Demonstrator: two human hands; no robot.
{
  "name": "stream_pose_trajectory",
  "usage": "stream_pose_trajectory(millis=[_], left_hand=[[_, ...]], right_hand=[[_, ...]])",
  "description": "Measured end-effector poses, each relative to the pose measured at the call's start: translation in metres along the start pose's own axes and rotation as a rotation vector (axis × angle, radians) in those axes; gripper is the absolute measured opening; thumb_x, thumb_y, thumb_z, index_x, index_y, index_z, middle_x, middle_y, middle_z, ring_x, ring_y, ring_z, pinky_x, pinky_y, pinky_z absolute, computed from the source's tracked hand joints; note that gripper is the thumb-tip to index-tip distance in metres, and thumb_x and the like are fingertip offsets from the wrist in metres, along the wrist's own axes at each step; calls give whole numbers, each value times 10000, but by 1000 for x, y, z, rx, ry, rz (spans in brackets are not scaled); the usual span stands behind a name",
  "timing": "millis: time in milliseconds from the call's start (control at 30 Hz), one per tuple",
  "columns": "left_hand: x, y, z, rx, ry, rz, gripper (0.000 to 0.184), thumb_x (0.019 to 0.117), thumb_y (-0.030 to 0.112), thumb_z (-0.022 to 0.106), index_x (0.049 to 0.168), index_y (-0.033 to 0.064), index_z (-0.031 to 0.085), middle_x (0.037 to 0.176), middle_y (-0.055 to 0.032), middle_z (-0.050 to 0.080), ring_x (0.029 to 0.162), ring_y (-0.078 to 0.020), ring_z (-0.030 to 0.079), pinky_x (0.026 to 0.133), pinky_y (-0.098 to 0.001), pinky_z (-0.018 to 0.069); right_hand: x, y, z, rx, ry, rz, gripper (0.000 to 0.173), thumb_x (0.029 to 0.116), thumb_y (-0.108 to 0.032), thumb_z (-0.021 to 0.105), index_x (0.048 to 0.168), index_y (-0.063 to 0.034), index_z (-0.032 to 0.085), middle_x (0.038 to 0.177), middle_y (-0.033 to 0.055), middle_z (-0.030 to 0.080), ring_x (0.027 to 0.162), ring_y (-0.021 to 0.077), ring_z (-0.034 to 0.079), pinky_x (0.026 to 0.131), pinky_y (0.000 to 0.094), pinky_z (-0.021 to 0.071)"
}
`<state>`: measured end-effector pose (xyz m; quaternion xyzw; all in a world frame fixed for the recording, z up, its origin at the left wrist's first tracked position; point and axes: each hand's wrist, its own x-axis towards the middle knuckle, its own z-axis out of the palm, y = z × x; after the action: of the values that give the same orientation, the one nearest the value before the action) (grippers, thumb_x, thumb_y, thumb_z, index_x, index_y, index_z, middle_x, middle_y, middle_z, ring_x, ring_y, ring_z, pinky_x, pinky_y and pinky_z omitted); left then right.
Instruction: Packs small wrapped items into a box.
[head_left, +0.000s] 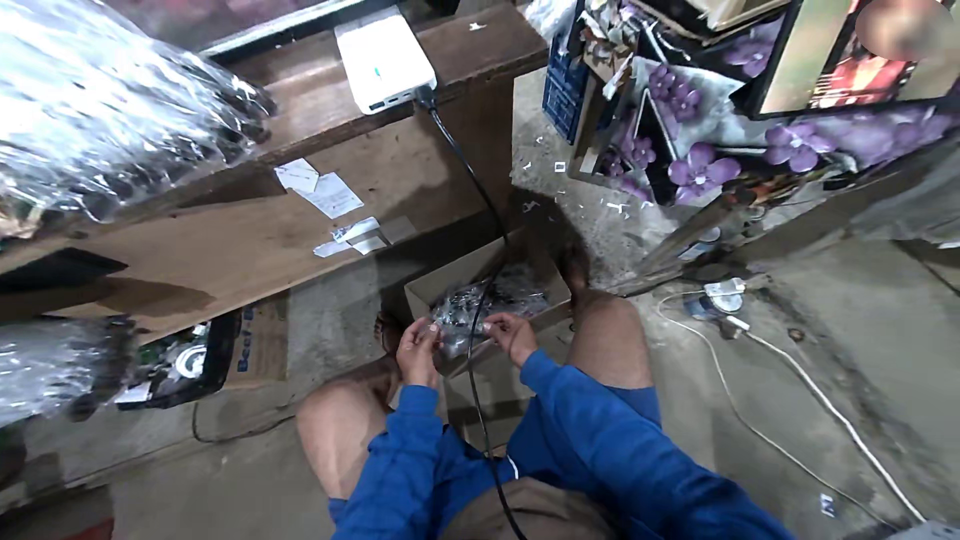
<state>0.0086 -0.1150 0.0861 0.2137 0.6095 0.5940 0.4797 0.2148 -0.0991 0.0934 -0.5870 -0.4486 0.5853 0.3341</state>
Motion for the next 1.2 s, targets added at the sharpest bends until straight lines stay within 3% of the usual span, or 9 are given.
stream_pose_trajectory(millis=[267, 400, 467, 500, 567, 667, 833, 1033, 1200], left_hand=[[-2, -8, 8, -3, -12, -5, 407, 939, -4, 691, 1335, -17, 597, 978, -167, 688, 768, -233, 676, 733, -376, 608], [-6, -11, 6, 162, -19, -56, 452, 954, 36, 685, 1390, 25, 564, 1059, -174, 662, 762, -231, 657, 672, -375, 589], [-10, -9, 3, 563, -36, -5, 493, 947, 179, 740, 1402, 71, 583, 1254, -198, 625, 970, -268, 655, 802, -427, 578], [-13, -7, 2, 744, -54, 76, 510, 937, 246, 754, 1396, 82, 606, 1369, -248, 563, 1168, -352, 598, 959, -512, 526], [-18, -11, 6, 848, -143, 321, 431, 959, 268, 705, 1347, 87, 655, 1468, -291, 446, 1331, -442, 466, 1081, -580, 432], [-23, -23, 19, 622, -467, 383, 434, 1057, 250, 424, 1387, 34, 605, 1545, -160, 468, 1439, -274, 431, 1195, -454, 361], [-36, -34, 27, 370, -504, 174, 427, 1079, 247, 378, 1335, 3, 618, 1271, -94, 679, 1167, -115, 632, 1043, -301, 495], [-34, -24, 21, 679, -564, 196, 352, 1085, 308, 440, 1136, 68, 692, 944, -43, 682, 851, -112, 633, 814, -341, 534], [-34, -14, 22, 854, -643, 232, 351, 1096, 283, 432, 1072, 49, 692, 877, -73, 658, 798, -168, 625, 778, -399, 534]], right_hand=[[2, -3, -7, -139, 120, -74, 283, 1006, -297, 664, 1173, -74, 714, 1025, 70, 746, 895, 142, 725, 864, 353, 610], [-2, -8, -6, -240, 131, -133, 283, 1012, -320, 650, 1194, -116, 723, 1033, 46, 753, 909, 123, 718, 887, 351, 593], [-5, -12, -7, -259, 70, -178, 294, 1019, -313, 638, 1219, -112, 715, 1076, 47, 749, 942, 120, 719, 907, 343, 595], [-7, -12, -8, -257, 29, -199, 302, 1022, -308, 634, 1234, -104, 706, 1080, 52, 749, 943, 122, 720, 904, 344, 596], [-12, -10, -5, -241, -50, -214, 316, 1026, -296, 634, 1259, -89, 689, 1085, 72, 751, 948, 140, 726, 905, 359, 597], [-15, -3, 3, -231, -133, -215, 321, 1039, -274, 612, 1283, -75, 673, 1100, 113, 744, 970, 187, 725, 935, 402, 583], [-22, -4, 6, -167, -198, -213, 299, 1057, -172, 553, 1334, -90, 629, 1116, 124, 724, 928, 214, 723, 873, 424, 602], [-22, -7, -6, -155, -221, -190, 365, 1047, -170, 569, 1407, -108, 560, 1005, 131, 718, 832, 221, 698, 797, 430, 588], [-12, -18, -13, 73, -116, 73, 477, 995, -109, 614, 1457, -114, 493, 986, 112, 722, 750, 190, 675, 692, 383, 572]])
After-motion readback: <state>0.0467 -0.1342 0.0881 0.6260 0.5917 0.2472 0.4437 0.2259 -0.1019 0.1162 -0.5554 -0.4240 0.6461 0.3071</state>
